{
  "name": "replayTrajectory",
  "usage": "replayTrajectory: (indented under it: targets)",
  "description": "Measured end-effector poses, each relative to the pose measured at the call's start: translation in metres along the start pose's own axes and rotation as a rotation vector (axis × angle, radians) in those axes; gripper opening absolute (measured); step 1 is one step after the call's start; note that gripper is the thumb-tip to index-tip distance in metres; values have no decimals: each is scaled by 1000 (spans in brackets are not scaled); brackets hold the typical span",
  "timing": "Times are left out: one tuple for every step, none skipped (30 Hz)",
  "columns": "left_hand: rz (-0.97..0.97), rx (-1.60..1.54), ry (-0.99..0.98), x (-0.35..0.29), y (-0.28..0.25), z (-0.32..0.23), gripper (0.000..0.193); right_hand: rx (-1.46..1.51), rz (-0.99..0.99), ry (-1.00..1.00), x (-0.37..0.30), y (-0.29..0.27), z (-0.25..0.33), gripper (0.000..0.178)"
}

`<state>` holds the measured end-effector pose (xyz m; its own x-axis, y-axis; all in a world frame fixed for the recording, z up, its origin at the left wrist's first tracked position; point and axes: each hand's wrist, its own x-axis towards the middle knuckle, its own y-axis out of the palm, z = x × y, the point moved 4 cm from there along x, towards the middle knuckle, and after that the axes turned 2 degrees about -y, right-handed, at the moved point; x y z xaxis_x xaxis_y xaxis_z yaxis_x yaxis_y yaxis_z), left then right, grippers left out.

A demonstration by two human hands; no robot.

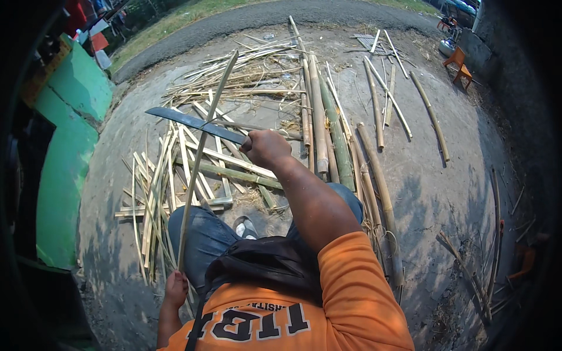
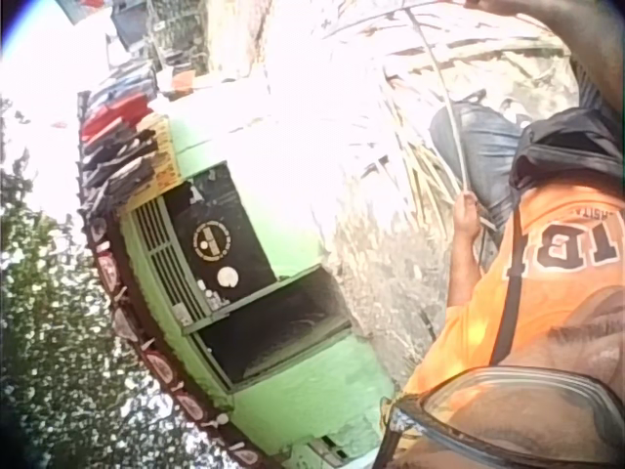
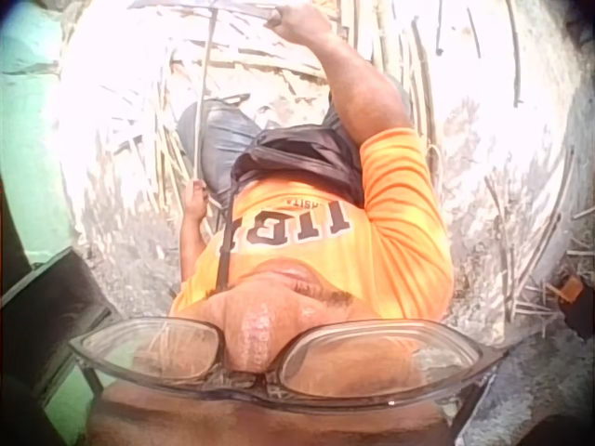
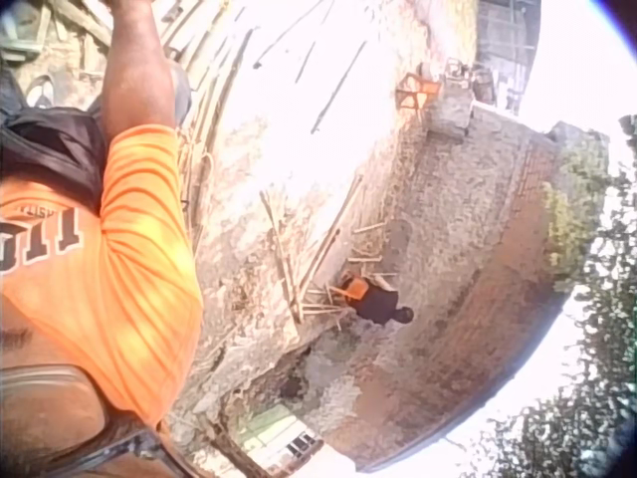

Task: The person shaves strips of bamboo with a large blade, removing thin shavings by drawing the blade along the wood.

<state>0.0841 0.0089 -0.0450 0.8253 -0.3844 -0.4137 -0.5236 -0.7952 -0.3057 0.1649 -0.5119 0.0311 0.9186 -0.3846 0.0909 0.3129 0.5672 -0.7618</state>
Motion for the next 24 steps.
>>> replayTrajectory:
  targets:
    - [24, -76, -53, -7, -1, 1, 59, 1, -1, -1, -2, -7, 6, 27]
    - [47, -153, -106, -12, -3, 2, 58, -27, -7, -23, -4, -15, 13, 25]
    - [39, -157, -108, -18, -4, 1, 58, -54, -8, -50, -8, -22, 19, 24]
    - [44, -146, -76, -25, -5, -1, 59, -53, 1, -57, -9, -26, 21, 24]
    - [48, -136, -45, -30, -6, -1, 59, -88, 7, -76, -10, -30, 22, 23]
    - [38, -140, -51, -34, -5, 1, 59, -123, 13, -95, -12, -32, 22, 23]
    - [23, -113, -37, -37, -4, 2, 59, -99, -78, -173, -12, -28, 20, 33]
    - [8, -86, -23, -40, -1, 3, 60, -96, -48, -150, -12, -24, 17, 32]
    - [1, -73, -16, -42, 2, 5, 61, -97, 22, -148, -12, -21, 19, 31]
    - [-7, -72, -20, -43, 2, 13, 61, -99, 88, -146, -10, -19, 20, 29]
    - [2, -103, -56, -44, 3, 28, 61, -9, 249, -166, -7, -11, 18, 34]
    - [14, -136, -92, -46, 5, 31, 61, 79, 411, -184, -10, -8, 25, 40]
    - [23, -152, -118, -46, 5, 34, 62, 144, 605, -96, -15, -3, 30, 48]
    - [19, -154, -122, -45, 3, 34, 62, 187, 648, 25, -21, -3, 33, 47]
    - [25, -172, -117, -41, 6, 31, 62, 109, 545, -82, -19, 3, 25, 45]
    - [20, -192, -113, -39, 7, 28, 61, 34, 446, -197, -17, 8, 26, 42]
    - [18, -196, -114, -38, 7, 27, 61, 32, 450, -199, -16, 12, 21, 42]
    - [42, -192, -138, -39, 5, 29, 62, -61, 376, -222, -18, 9, 26, 39]
    - [68, -188, -162, -41, 4, 30, 63, -154, 301, -243, -20, 5, 31, 36]
    - [68, -190, -166, -43, 2, 31, 63, -154, 305, -242, -23, 4, 34, 36]
    - [66, -186, -157, -42, 1, 30, 63, -175, 322, -260, -25, 2, 37, 34]
    - [64, -181, -147, -41, 0, 28, 63, -197, 339, -277, -26, 1, 38, 32]
    - [71, -180, -146, -40, 0, 27, 63, -199, 356, -289, -24, 5, 36, 32]
    - [70, -176, -149, -40, -1, 26, 63, -201, 354, -283, -23, 6, 36, 32]
